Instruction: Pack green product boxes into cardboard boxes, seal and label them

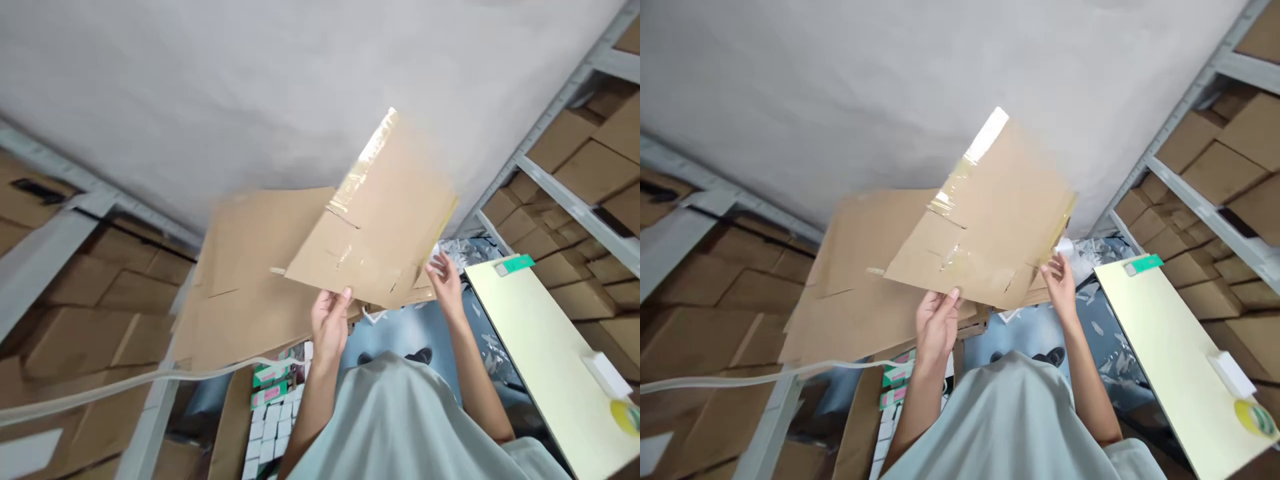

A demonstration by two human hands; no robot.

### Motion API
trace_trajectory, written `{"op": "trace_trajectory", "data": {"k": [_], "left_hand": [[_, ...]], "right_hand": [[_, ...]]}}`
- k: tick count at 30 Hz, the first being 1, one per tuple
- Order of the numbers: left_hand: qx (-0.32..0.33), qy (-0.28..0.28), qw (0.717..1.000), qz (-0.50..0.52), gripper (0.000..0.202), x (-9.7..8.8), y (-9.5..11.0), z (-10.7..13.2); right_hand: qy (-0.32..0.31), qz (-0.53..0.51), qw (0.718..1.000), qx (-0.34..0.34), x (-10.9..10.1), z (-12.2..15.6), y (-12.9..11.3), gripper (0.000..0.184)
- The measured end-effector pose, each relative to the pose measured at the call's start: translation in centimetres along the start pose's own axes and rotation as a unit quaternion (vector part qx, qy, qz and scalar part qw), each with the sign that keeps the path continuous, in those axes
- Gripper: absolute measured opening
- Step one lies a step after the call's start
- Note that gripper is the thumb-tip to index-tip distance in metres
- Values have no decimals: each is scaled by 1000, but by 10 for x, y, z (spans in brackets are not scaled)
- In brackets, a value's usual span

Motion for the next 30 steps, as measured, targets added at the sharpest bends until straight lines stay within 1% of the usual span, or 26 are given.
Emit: {"op": "trace_trajectory", "data": {"k": [2, 5, 7, 9, 12, 14, 16, 19, 20, 22, 25, 28, 30], "left_hand": [[-21, -54, 998, -24, 48, 42, -19, 5], [-36, -125, 990, -49, 49, 104, -51, 14], [-42, -159, 985, -60, 47, 144, -74, 19], [-47, -195, 977, -75, 46, 185, -100, 24], [-63, -273, 954, -111, 45, 250, -147, 36], [-77, -325, 932, -141, 47, 291, -183, 47], [-73, -364, 911, -179, 50, 329, -219, 57], [-26, -409, 876, -253, 52, 379, -270, 71], [-9, -425, 861, -277, 51, 394, -287, 75], [7, -457, 830, -320, 43, 418, -320, 80], [0, -502, 785, -362, 32, 446, -367, 83], [-28, -537, 749, -387, 36, 471, -410, 86], [-61, -551, 732, -395, 39, 488, -436, 88]], "right_hand": [[100, 52, 993, -24, -66, -14, -1, 95], [218, 140, 965, -45, -167, -23, -4, 95], [270, 155, 950, -34, -233, -21, -1, 97], [298, 128, 946, -12, -294, -15, 5, 96], [315, 78, 946, -5, -371, 1, 13, 85], [334, 67, 940, -14, -415, 18, 16, 72], [366, 70, 928, -11, -453, 40, 21, 59], [421, 91, 902, 21, -500, 75, 36, 45], [435, 99, 894, 35, -511, 87, 42, 42], [454, 106, 882, 63, -527, 108, 55, 37], [472, 104, 871, 90, -538, 130, 74, 32], [508, 104, 848, 111, -539, 141, 95, 33], [537, 103, 826, 134, -537, 144, 112, 37]]}}
Point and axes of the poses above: each hand's wrist, its own z-axis away from the middle knuckle, its own x-axis out of the palm, y = z × x, the point moved 7 cm from there along -z, towards the middle knuckle, and after that the axes turned 7 degrees about -z, right-handed, at the moved point
